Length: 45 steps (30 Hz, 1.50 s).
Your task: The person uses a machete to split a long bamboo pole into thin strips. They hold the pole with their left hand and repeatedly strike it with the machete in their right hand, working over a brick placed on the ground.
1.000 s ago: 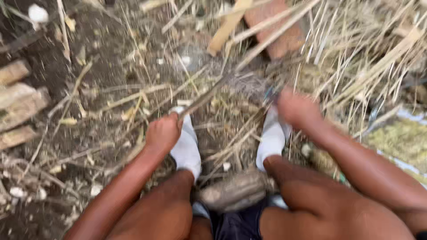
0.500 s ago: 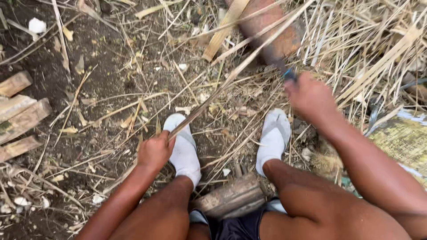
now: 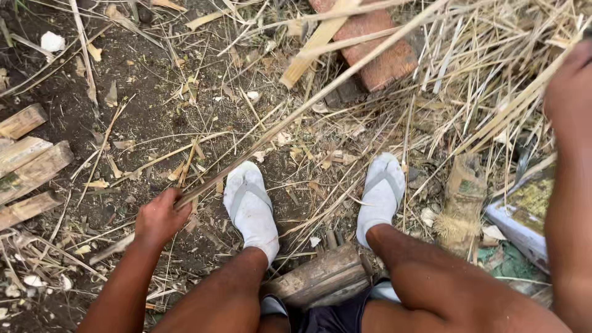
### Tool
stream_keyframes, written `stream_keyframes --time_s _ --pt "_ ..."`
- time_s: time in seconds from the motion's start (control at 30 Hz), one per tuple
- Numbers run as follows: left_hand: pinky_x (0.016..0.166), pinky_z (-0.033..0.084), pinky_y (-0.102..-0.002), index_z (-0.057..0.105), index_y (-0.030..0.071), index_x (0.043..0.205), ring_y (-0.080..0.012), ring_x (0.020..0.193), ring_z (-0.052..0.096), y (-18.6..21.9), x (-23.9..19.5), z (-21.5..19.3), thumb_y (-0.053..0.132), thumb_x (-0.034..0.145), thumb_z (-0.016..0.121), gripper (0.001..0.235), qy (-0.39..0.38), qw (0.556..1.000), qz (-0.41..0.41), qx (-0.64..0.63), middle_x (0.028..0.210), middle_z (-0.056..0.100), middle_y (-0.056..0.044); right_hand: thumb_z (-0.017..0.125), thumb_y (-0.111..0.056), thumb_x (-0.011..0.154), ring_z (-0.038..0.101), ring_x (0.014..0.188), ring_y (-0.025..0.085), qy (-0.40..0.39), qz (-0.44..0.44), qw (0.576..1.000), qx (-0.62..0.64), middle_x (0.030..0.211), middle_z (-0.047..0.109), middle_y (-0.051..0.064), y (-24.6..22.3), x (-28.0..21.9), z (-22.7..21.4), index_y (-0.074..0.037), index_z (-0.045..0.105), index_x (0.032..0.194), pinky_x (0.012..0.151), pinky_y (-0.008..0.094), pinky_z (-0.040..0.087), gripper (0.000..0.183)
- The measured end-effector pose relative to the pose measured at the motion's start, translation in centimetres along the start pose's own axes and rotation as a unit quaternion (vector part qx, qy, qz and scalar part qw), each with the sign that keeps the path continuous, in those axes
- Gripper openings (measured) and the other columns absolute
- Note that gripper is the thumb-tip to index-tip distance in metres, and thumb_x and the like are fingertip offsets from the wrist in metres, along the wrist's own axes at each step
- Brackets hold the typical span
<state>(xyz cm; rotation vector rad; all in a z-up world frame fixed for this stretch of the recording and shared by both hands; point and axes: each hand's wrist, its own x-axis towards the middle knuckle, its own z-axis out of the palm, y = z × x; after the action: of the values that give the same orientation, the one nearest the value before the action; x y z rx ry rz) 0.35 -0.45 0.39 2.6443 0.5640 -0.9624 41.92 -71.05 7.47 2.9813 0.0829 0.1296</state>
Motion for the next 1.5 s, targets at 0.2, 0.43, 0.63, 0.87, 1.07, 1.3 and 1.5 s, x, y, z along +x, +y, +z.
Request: stream_keyframes --time_s 0.2,0.43,0.63,0.87,1.07,1.3,1.5 --pt "0.06 0.062 -0.042 0.067 0.008 0.099 -0.0248 0.064 0.074 11.0 0.3 -7.9 0.051 0.09 0.07 0.044 0.065 0.987 0.035 0.14 0.08 0.074 -0.01 0.056 -0.041 0.113 0.065 0.074 0.039 -0.121 -0.123 0.985 -0.015 0.094 0.066 0.024 -10.7 -5.8 -3.4 0.001 0.057 0.12 0.063 0.053 0.051 0.043" --pt "0.079 0.058 -0.05 0.072 0.005 0.108 -0.0409 0.086 0.074 19.0 -2.0 -12.0 0.037 0.079 0.073 0.042 -0.089 0.987 0.031 -0.13 0.09 0.074 -0.024 0.046 -0.04 0.117 0.066 0.067 0.041 -0.239 -0.018 0.965 0.111 0.084 0.066 0.022 -16.3 -6.8 -7.6 -0.001 0.052 0.122 0.061 0.056 0.052 0.04" --pt "0.08 0.058 -0.049 0.072 0.003 0.102 -0.0414 0.088 0.074 20.3 -2.0 -8.3 0.027 0.078 0.069 0.034 -0.153 0.969 0.015 -0.193 0.092 0.074 -0.026 0.059 -0.048 0.094 0.072 0.073 0.039 -0.364 -0.269 0.882 0.127 0.081 0.07 0.019 -22.4 -14.1 -10.7 -0.005 0.06 0.106 0.065 0.052 0.058 0.045" --pt "0.076 0.058 -0.047 0.072 0.001 0.099 -0.041 0.082 0.074 20.0 -1.6 -5.7 0.023 0.078 0.068 0.031 -0.14 0.954 0.052 -0.259 0.086 0.073 -0.026 0.056 -0.048 0.098 0.072 0.07 0.037 -0.371 -0.25 0.887 0.116 0.08 0.069 0.018 -22.2 -14.1 -10.1 -0.004 0.057 0.1 0.065 0.049 0.058 0.044" --pt "0.074 0.057 -0.048 0.072 0.001 0.097 -0.0405 0.081 0.074 18.8 -1.2 -4.5 0.021 0.077 0.068 0.028 -0.142 0.955 0.062 -0.254 0.085 0.073 -0.025 0.044 -0.041 0.111 0.069 0.067 0.037 -0.392 -0.017 0.913 0.113 0.079 0.068 0.021 -21.4 -6.3 -9.8 0.001 0.051 0.108 0.062 0.051 0.056 0.042" --pt "0.075 0.057 -0.047 0.073 0.004 0.098 -0.0401 0.081 0.073 16.1 -0.9 -2.5 0.02 0.076 0.07 0.028 -0.133 0.96 0.054 -0.239 0.085 0.074 -0.025 0.043 -0.055 0.104 0.073 0.086 0.031 -0.52 -0.267 0.811 -0.015 0.096 0.072 0.018 -23.1 -10.6 -9.7 -0.004 0.056 0.106 0.08 0.047 0.06 0.053" --pt "0.064 0.056 -0.042 0.072 0.001 0.082 -0.0287 0.067 0.072 7.4 -3.4 0.9 0.014 0.072 0.069 0.017 -0.118 0.945 0.067 -0.296 0.074 0.071 -0.014 0.05 -0.038 0.116 0.067 0.074 0.038 -0.177 0.054 0.98 0.072 0.088 0.065 0.022 -10.6 3.4 -4.7 0.006 0.052 0.12 0.062 0.052 0.053 0.044"
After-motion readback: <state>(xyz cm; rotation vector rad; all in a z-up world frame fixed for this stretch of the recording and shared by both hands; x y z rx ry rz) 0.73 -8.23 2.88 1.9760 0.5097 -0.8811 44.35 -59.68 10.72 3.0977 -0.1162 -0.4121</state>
